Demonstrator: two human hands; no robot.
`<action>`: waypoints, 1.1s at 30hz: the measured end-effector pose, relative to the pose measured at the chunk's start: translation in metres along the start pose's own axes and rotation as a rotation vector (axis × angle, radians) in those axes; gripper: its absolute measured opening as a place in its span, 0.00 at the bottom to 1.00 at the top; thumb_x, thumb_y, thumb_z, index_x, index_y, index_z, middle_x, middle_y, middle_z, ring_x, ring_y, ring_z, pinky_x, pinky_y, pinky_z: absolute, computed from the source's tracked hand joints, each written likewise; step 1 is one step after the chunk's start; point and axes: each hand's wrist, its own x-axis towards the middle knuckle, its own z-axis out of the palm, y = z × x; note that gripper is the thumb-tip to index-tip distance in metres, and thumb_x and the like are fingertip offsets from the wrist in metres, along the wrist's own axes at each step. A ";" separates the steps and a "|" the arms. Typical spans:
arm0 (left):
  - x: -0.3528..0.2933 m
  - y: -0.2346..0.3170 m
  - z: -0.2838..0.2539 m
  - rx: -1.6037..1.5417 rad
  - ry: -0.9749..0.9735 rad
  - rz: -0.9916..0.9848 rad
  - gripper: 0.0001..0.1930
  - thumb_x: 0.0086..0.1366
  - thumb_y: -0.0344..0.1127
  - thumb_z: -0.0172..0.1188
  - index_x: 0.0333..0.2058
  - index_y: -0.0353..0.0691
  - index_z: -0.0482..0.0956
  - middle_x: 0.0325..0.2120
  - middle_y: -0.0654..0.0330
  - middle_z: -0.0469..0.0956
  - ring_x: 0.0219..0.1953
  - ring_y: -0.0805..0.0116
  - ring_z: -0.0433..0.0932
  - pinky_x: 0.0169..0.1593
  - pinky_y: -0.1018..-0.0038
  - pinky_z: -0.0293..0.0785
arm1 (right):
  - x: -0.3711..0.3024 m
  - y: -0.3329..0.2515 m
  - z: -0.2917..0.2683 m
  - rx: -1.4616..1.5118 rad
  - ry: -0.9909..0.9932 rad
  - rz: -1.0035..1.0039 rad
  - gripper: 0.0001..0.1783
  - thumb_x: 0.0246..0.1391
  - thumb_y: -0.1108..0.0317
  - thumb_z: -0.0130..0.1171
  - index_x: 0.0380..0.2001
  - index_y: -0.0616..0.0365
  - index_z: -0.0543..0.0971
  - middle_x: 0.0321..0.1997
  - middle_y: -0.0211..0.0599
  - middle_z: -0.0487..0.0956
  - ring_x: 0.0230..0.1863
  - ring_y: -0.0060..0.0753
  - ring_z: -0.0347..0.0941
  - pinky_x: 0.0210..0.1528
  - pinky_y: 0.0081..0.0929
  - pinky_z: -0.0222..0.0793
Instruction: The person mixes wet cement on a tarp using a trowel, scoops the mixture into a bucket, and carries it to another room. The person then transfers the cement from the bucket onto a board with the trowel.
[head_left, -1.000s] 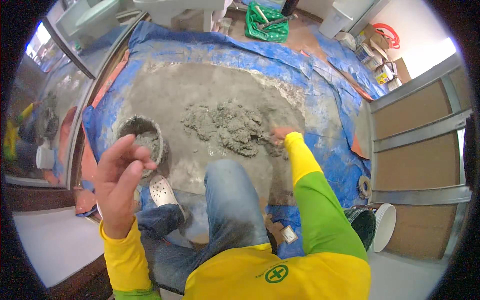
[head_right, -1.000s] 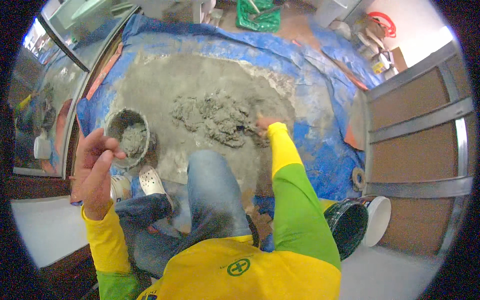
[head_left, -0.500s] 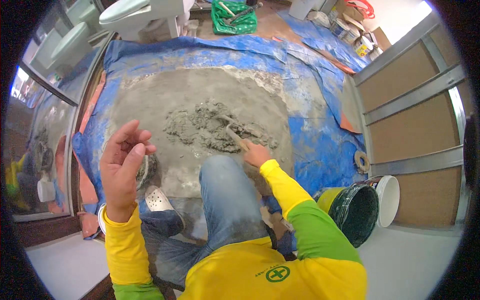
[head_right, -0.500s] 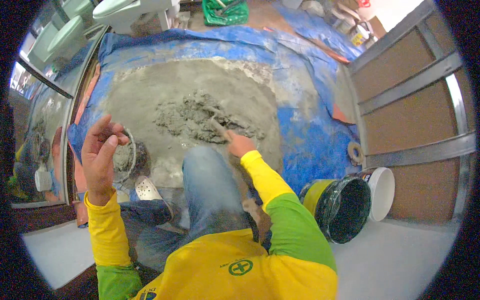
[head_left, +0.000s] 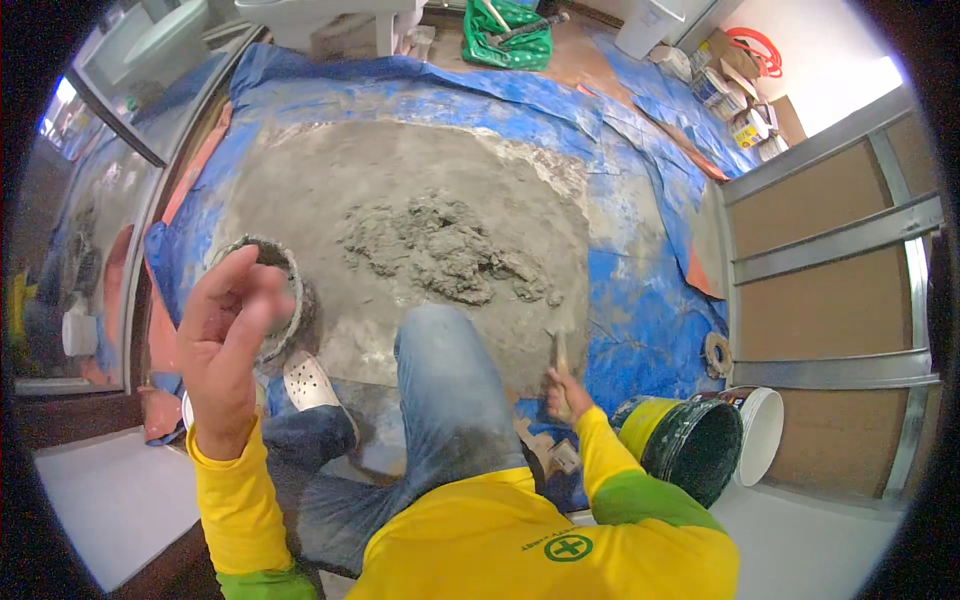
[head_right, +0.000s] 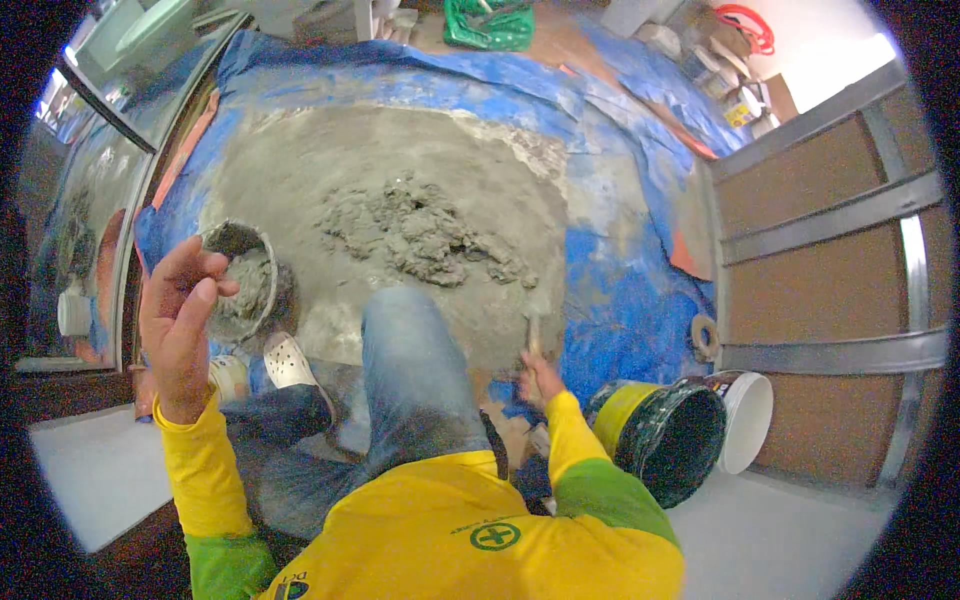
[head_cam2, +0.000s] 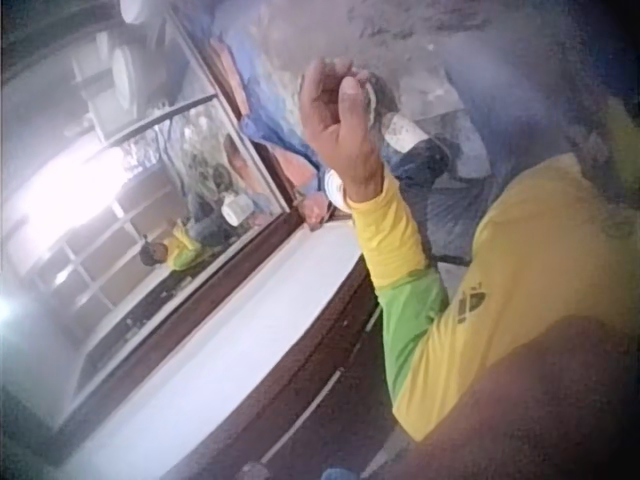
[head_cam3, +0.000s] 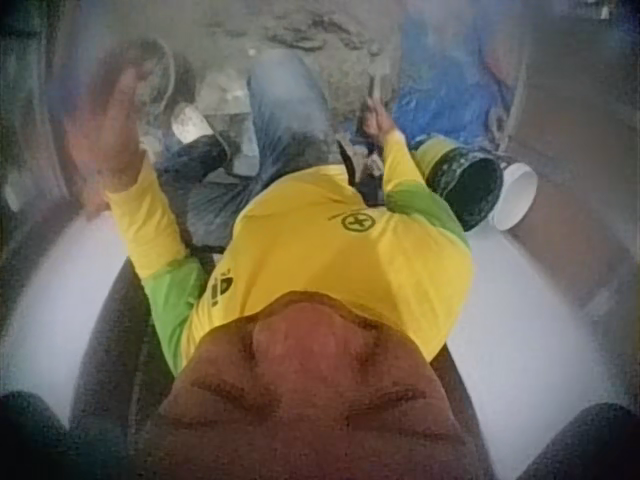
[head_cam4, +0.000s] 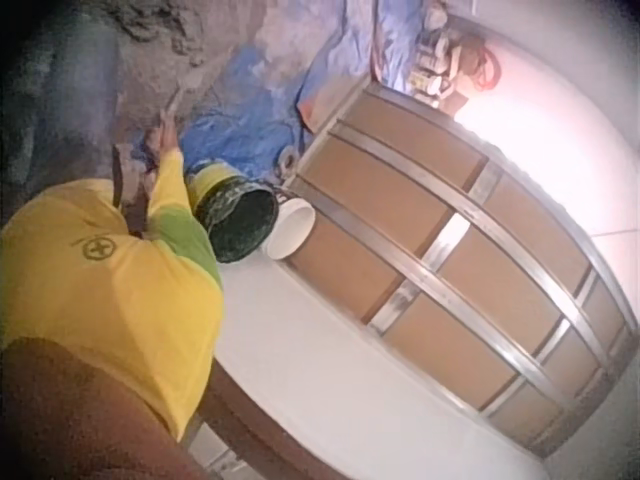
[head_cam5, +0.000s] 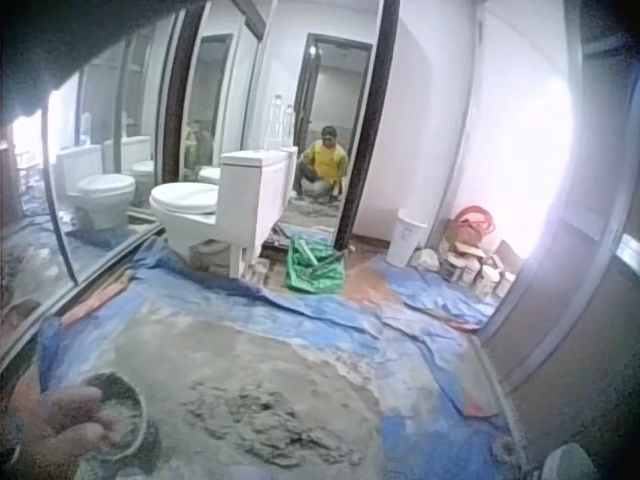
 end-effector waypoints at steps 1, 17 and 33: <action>0.000 0.000 0.002 -0.004 -0.021 0.004 0.20 0.63 0.25 0.54 0.54 0.32 0.69 0.42 0.54 0.75 0.43 0.68 0.75 0.47 0.71 0.74 | 0.016 -0.013 0.018 -0.020 -0.070 -0.026 0.11 0.56 0.55 0.56 0.33 0.47 0.68 0.15 0.24 0.65 0.15 0.24 0.63 0.14 0.27 0.61; 0.000 -0.007 0.022 -0.054 -0.031 0.003 0.19 0.63 0.24 0.53 0.54 0.33 0.70 0.42 0.56 0.75 0.41 0.70 0.76 0.47 0.71 0.75 | 0.048 -0.102 0.200 -1.169 0.222 -0.779 0.35 0.48 0.60 0.57 0.61 0.51 0.62 0.36 0.51 0.79 0.36 0.51 0.76 0.40 0.42 0.72; -0.016 -0.004 -0.009 0.083 0.093 -0.016 0.20 0.61 0.26 0.54 0.53 0.32 0.70 0.42 0.53 0.75 0.41 0.67 0.75 0.46 0.71 0.74 | -0.044 0.031 0.053 0.000 0.200 -0.249 0.23 0.58 0.41 0.50 0.47 0.43 0.68 0.19 0.27 0.66 0.16 0.27 0.64 0.17 0.32 0.63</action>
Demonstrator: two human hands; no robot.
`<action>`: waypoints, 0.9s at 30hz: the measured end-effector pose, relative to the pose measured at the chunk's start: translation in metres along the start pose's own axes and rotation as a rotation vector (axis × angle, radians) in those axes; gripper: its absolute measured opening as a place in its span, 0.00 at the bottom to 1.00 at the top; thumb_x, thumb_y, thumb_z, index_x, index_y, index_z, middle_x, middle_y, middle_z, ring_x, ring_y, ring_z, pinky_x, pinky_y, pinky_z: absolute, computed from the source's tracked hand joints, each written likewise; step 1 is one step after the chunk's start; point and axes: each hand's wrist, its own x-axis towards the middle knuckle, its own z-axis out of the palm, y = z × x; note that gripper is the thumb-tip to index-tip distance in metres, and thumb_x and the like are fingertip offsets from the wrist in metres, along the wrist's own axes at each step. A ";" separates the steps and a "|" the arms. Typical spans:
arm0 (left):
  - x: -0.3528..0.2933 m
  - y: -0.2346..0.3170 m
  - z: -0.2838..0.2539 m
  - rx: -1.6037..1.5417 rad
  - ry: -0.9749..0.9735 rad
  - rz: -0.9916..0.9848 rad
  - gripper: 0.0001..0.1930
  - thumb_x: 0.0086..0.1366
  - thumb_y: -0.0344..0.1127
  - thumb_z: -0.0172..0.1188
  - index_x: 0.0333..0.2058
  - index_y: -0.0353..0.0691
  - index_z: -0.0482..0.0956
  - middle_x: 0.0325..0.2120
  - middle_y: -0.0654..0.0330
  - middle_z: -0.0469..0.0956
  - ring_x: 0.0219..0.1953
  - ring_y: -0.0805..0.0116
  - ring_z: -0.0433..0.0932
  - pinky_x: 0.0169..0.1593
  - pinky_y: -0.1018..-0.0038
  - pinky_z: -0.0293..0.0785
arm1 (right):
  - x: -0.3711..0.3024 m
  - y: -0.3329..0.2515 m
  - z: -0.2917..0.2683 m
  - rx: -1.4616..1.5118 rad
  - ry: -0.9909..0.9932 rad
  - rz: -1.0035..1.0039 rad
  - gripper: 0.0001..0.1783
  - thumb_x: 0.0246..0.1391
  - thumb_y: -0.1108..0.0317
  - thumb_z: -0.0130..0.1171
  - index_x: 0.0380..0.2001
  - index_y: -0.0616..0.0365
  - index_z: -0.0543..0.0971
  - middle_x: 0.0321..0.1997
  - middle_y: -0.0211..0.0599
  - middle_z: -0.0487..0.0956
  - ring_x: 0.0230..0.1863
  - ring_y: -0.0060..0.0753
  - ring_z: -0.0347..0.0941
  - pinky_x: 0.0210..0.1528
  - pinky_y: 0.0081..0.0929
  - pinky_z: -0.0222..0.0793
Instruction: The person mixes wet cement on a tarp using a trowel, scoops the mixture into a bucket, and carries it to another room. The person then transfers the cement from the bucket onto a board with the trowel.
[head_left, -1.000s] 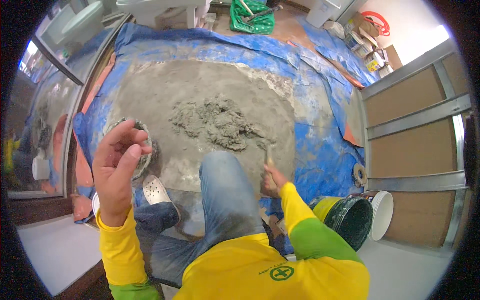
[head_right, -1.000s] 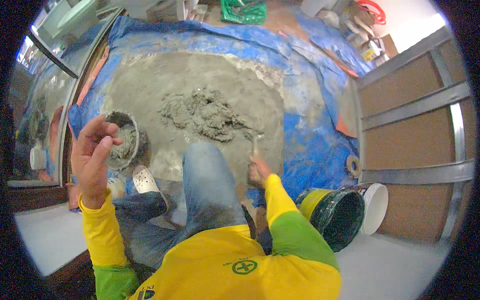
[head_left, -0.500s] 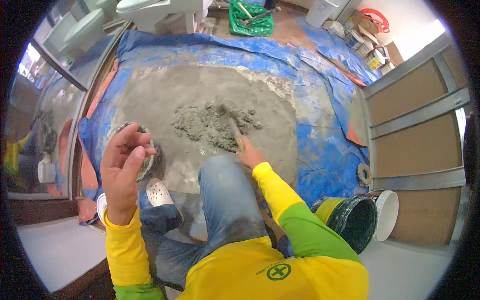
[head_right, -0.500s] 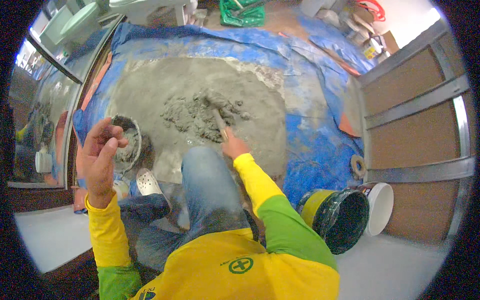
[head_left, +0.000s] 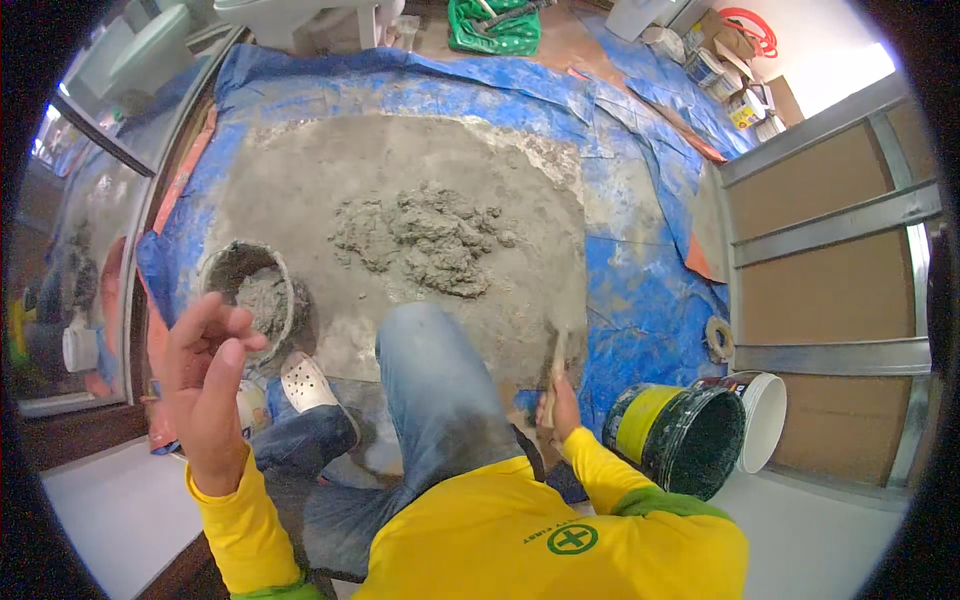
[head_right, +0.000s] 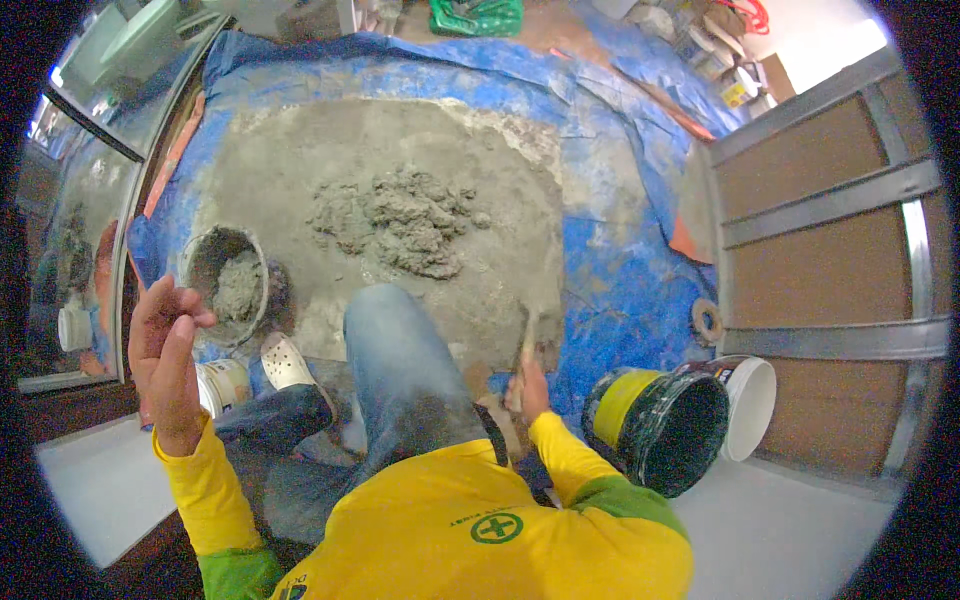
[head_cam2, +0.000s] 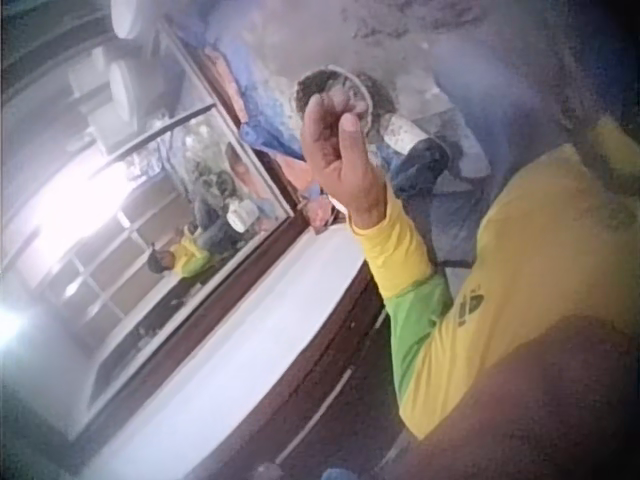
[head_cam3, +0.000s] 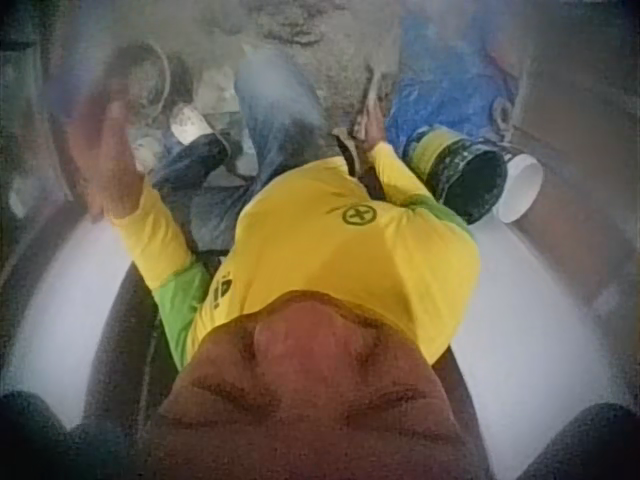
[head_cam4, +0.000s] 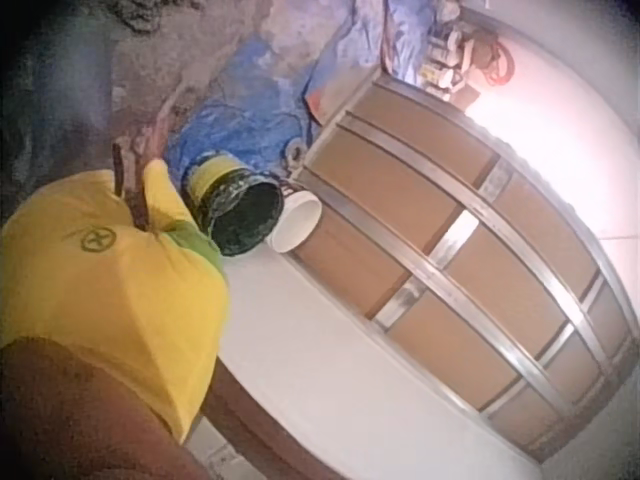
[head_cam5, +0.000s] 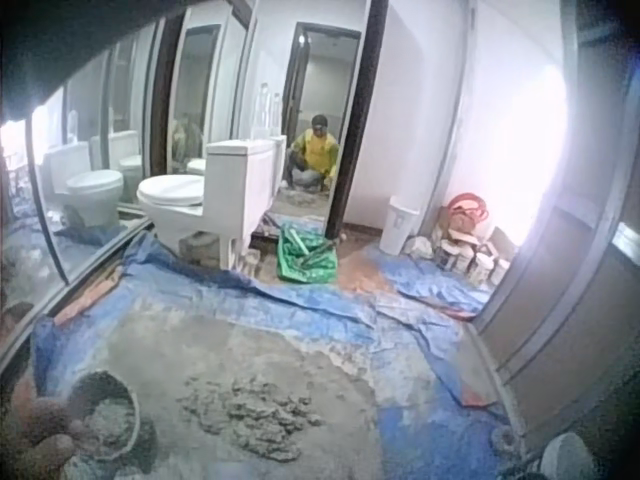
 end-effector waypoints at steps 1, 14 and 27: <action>0.001 -0.004 -0.001 -0.022 -0.014 0.001 0.20 0.61 0.26 0.54 0.53 0.32 0.69 0.41 0.53 0.75 0.41 0.67 0.75 0.46 0.71 0.74 | -0.003 0.009 -0.015 -0.003 0.011 -0.002 0.23 0.58 0.41 0.50 0.47 0.43 0.68 0.19 0.27 0.66 0.16 0.27 0.64 0.17 0.32 0.63; -0.002 0.007 0.010 -0.051 -0.058 -0.003 0.20 0.62 0.25 0.54 0.53 0.32 0.70 0.41 0.54 0.75 0.41 0.67 0.75 0.47 0.70 0.74 | 0.156 -0.118 0.148 -0.179 -0.304 0.048 0.23 0.59 0.42 0.48 0.37 0.52 0.67 0.19 0.29 0.68 0.15 0.26 0.65 0.16 0.30 0.66; 0.004 0.010 0.038 -0.085 -0.137 0.038 0.20 0.62 0.26 0.55 0.53 0.31 0.69 0.42 0.54 0.76 0.42 0.67 0.75 0.47 0.70 0.74 | 0.097 -0.109 0.176 -1.189 -0.135 -0.733 0.32 0.48 0.55 0.58 0.58 0.49 0.68 0.47 0.55 0.77 0.49 0.57 0.73 0.50 0.46 0.68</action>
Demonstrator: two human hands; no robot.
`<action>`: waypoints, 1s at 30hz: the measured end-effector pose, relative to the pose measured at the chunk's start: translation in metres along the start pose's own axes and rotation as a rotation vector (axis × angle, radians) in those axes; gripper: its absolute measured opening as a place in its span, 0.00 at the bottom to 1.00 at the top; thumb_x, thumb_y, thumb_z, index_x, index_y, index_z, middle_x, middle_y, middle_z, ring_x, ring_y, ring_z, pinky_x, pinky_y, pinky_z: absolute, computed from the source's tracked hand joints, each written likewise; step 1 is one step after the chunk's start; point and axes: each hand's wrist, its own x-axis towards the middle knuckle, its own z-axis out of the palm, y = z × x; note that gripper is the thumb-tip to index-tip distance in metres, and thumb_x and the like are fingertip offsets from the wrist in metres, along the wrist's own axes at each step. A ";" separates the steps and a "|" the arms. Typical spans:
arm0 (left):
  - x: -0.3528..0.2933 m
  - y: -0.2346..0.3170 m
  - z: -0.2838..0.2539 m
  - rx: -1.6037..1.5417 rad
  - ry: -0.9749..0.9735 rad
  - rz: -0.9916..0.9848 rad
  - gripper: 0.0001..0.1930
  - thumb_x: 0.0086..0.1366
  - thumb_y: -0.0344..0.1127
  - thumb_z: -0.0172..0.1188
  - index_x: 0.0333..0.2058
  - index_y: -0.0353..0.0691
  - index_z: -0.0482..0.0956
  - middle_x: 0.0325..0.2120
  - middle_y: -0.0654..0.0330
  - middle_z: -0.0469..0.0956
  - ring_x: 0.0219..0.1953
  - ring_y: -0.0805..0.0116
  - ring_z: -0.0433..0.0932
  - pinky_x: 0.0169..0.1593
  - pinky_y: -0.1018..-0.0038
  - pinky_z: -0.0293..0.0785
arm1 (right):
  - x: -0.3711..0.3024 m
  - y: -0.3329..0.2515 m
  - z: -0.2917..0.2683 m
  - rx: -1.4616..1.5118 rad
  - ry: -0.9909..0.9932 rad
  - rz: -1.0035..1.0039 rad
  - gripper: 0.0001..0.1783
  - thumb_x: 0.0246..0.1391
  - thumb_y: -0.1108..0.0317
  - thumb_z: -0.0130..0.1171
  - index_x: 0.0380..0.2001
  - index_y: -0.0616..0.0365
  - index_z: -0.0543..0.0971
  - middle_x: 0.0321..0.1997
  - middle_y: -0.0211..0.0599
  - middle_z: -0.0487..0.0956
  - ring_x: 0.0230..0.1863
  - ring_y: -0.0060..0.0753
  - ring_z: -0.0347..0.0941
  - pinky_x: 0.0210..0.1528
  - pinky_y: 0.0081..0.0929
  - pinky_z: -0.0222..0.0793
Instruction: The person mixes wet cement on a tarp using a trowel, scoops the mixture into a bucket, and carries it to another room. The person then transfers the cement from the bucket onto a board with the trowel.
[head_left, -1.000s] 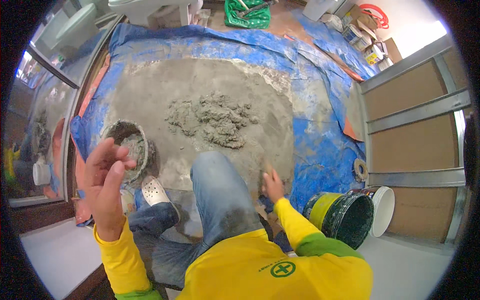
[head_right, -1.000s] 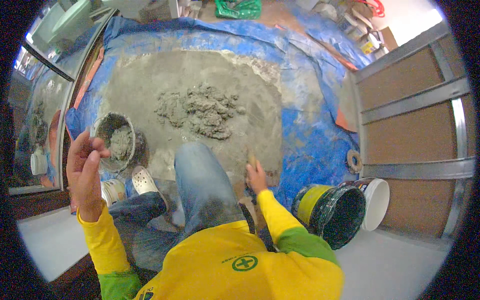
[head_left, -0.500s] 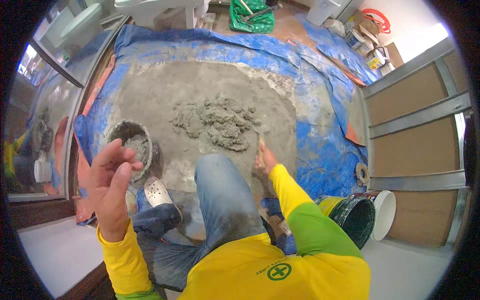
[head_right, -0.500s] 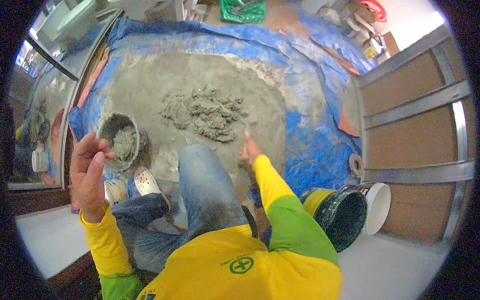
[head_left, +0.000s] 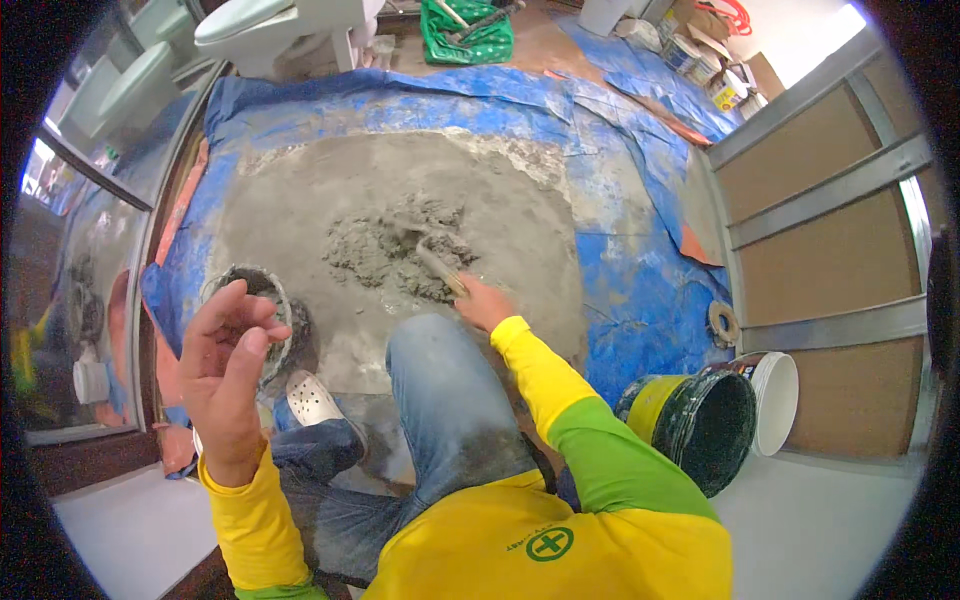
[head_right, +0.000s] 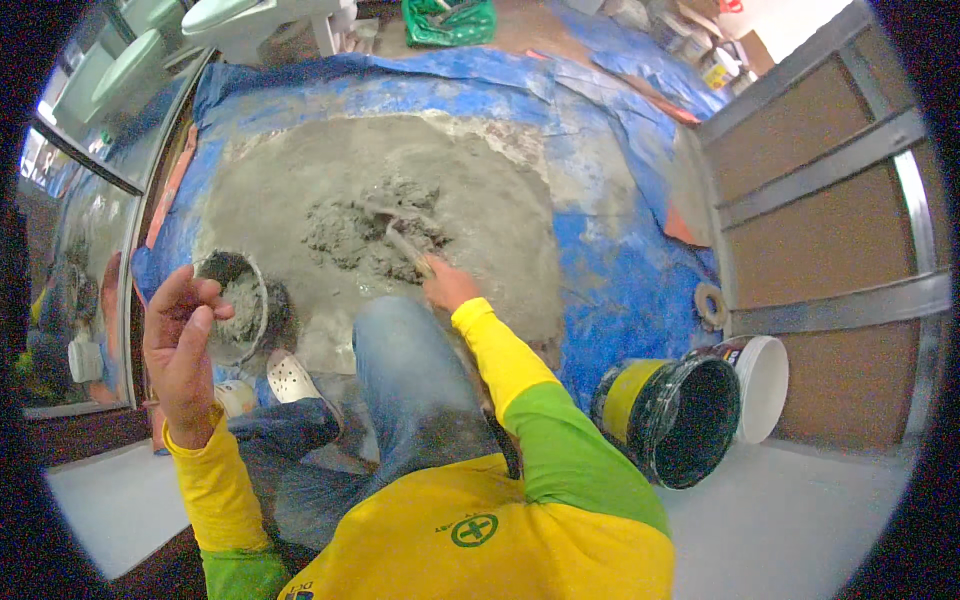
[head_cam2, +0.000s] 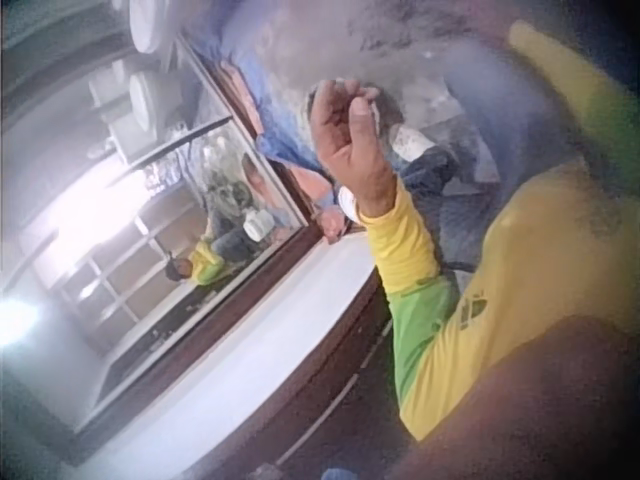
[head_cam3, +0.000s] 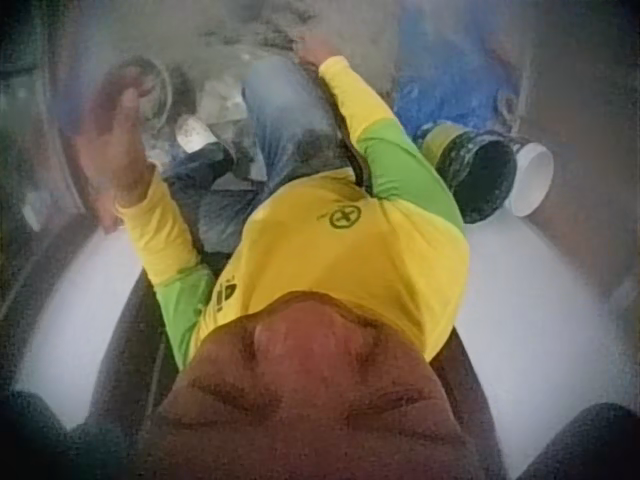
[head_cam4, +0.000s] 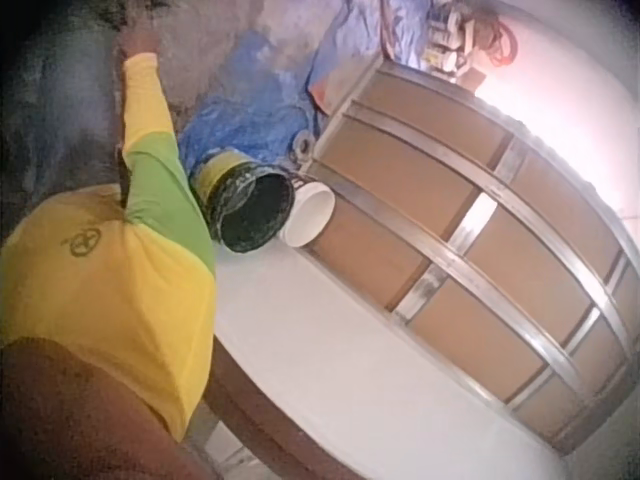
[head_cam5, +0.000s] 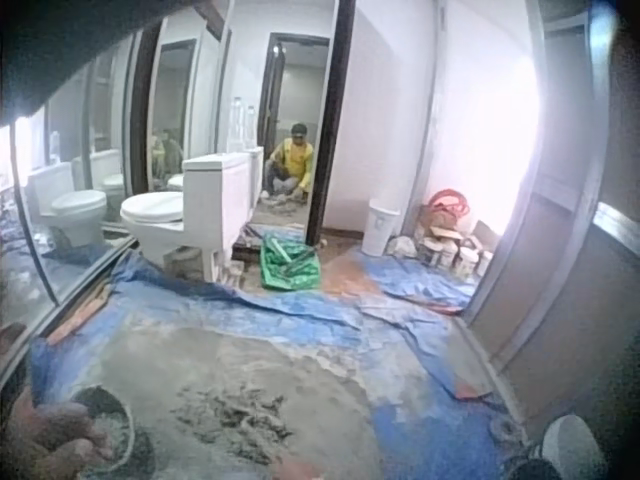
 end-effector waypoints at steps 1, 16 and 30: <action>-0.001 0.000 0.001 0.010 0.017 0.000 0.20 0.62 0.26 0.55 0.53 0.31 0.69 0.42 0.54 0.76 0.42 0.67 0.75 0.47 0.70 0.74 | -0.002 -0.013 -0.009 0.005 -0.003 0.001 0.32 0.48 0.55 0.58 0.58 0.49 0.68 0.47 0.55 0.77 0.49 0.57 0.73 0.50 0.46 0.68; 0.007 -0.014 -0.023 0.061 0.014 -0.017 0.20 0.63 0.27 0.52 0.54 0.31 0.68 0.43 0.53 0.74 0.46 0.66 0.74 0.48 0.69 0.73 | -0.278 0.144 -0.008 0.968 0.300 0.659 0.19 0.64 0.47 0.42 0.35 0.51 0.69 0.16 0.28 0.67 0.10 0.27 0.60 0.12 0.28 0.59; 0.011 -0.017 -0.002 0.038 -0.003 -0.050 0.19 0.62 0.25 0.54 0.53 0.32 0.70 0.42 0.55 0.76 0.42 0.68 0.75 0.47 0.71 0.74 | -0.037 0.090 0.028 0.827 -0.185 0.357 0.23 0.63 0.46 0.44 0.40 0.57 0.71 0.23 0.33 0.71 0.17 0.26 0.67 0.17 0.30 0.66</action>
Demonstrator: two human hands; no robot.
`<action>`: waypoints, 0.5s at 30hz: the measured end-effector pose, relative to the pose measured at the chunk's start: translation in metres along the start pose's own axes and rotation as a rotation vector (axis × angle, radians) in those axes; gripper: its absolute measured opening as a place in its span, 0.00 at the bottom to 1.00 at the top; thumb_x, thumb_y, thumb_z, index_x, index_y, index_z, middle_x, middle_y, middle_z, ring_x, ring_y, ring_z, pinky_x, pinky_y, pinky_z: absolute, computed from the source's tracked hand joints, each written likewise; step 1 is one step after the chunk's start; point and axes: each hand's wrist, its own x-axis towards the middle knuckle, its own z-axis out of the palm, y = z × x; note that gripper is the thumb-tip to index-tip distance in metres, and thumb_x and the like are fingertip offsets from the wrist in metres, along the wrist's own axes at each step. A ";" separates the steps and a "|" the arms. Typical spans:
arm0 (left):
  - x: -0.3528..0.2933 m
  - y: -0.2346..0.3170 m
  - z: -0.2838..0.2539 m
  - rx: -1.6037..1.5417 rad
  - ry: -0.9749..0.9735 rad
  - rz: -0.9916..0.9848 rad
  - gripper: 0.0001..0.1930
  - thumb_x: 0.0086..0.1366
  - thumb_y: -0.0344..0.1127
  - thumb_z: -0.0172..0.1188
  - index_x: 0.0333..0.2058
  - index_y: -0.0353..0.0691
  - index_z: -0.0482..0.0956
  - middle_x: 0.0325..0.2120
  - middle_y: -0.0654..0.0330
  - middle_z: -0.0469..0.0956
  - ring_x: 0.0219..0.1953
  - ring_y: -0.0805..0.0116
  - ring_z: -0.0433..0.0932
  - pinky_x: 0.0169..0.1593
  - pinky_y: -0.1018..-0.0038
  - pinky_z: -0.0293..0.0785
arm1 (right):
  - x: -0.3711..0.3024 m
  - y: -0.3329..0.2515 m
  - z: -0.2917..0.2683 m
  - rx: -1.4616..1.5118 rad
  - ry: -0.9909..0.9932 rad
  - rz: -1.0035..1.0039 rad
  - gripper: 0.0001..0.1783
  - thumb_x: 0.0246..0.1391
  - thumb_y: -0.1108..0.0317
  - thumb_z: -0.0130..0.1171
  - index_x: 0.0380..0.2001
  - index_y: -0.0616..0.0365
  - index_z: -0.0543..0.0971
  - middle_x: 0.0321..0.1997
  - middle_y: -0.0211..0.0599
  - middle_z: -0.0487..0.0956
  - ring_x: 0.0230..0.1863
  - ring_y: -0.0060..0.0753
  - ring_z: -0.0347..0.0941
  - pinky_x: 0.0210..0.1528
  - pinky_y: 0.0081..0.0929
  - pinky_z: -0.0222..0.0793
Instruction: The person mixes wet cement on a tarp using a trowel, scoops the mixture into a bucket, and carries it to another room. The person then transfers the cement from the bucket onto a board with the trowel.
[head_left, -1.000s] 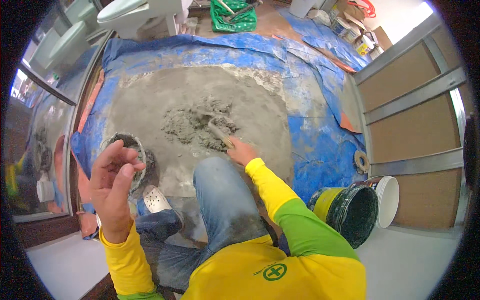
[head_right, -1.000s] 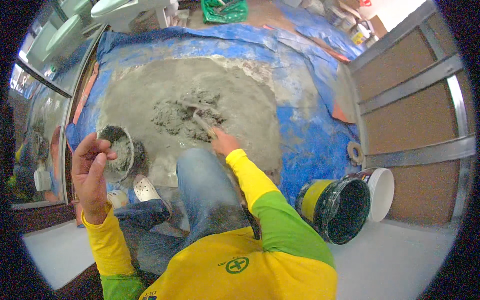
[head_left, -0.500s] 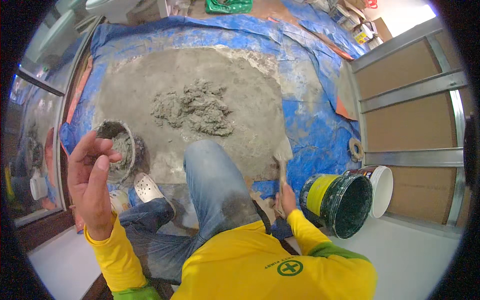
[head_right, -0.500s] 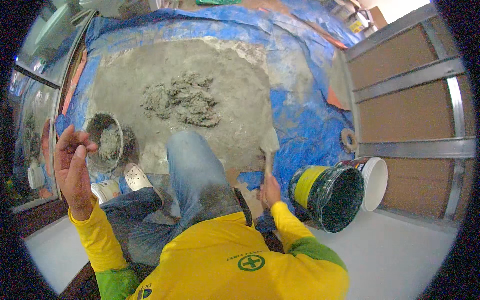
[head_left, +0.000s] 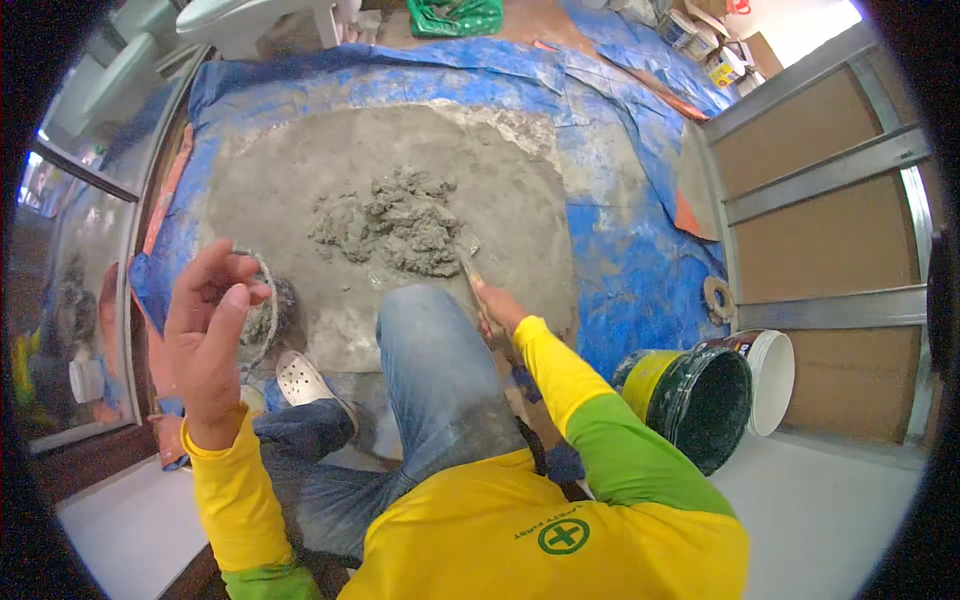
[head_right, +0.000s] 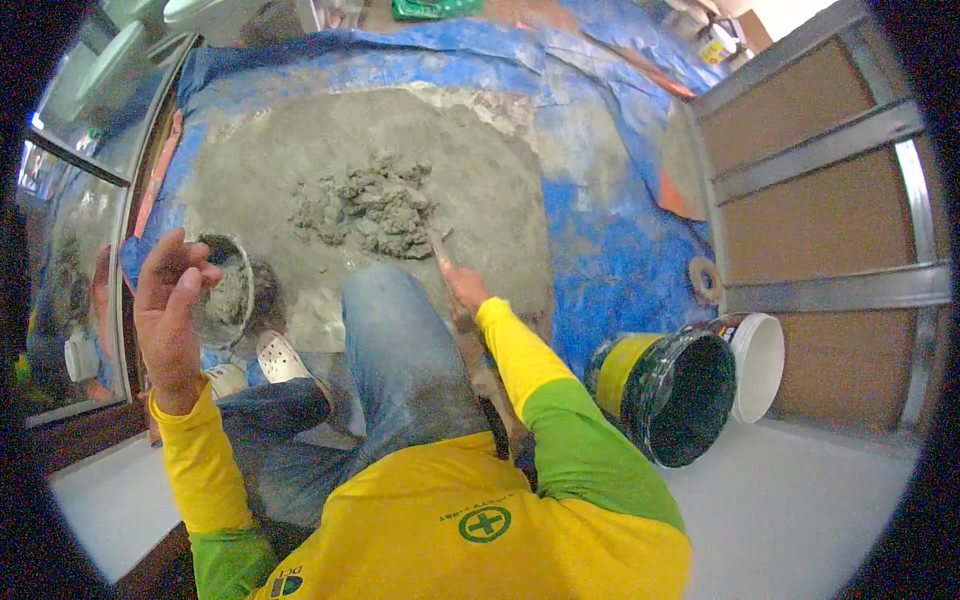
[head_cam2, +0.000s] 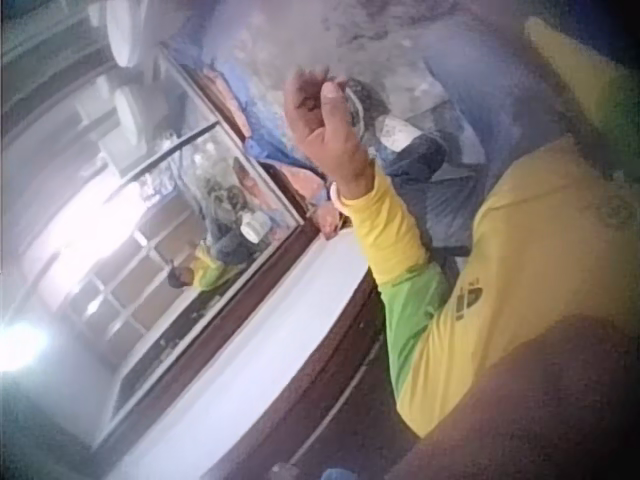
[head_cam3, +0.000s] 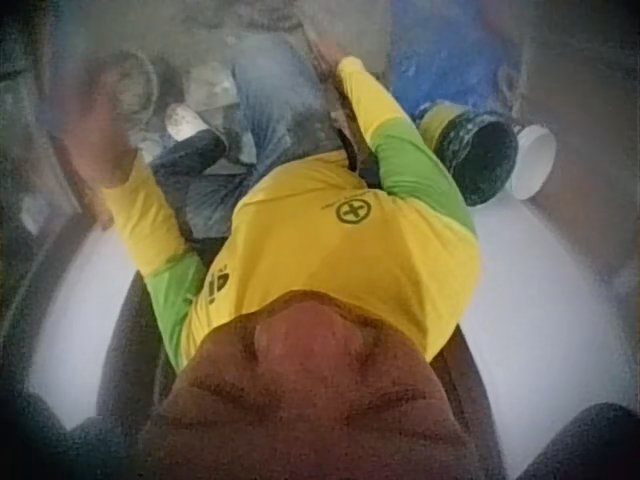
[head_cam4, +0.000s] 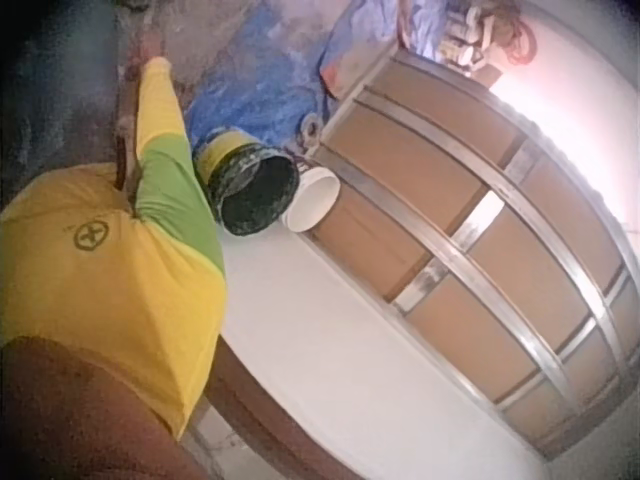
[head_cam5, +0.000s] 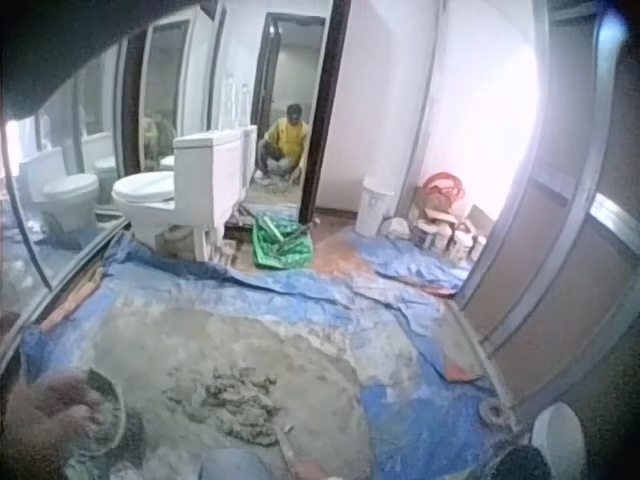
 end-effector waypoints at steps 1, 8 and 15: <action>-0.001 -0.003 -0.003 -0.012 0.004 0.004 0.20 0.62 0.25 0.54 0.53 0.32 0.70 0.41 0.55 0.76 0.41 0.68 0.76 0.47 0.71 0.74 | -0.003 -0.025 0.008 0.027 -0.097 0.134 0.21 0.63 0.48 0.44 0.39 0.56 0.70 0.22 0.33 0.71 0.17 0.26 0.67 0.17 0.30 0.66; -0.010 -0.006 -0.017 -0.002 0.017 0.015 0.21 0.63 0.25 0.53 0.56 0.35 0.68 0.44 0.55 0.76 0.41 0.68 0.76 0.48 0.71 0.72 | -0.083 -0.067 0.019 0.207 -0.062 0.077 0.24 0.61 0.49 0.49 0.51 0.55 0.71 0.25 0.37 0.75 0.21 0.33 0.73 0.21 0.34 0.70; -0.006 -0.008 0.001 -0.043 -0.020 -0.003 0.21 0.63 0.25 0.53 0.56 0.35 0.68 0.44 0.56 0.76 0.41 0.68 0.76 0.48 0.71 0.72 | -0.016 -0.062 0.046 -0.721 0.368 -0.479 0.29 0.55 0.52 0.54 0.59 0.48 0.67 0.40 0.52 0.78 0.44 0.56 0.74 0.45 0.48 0.68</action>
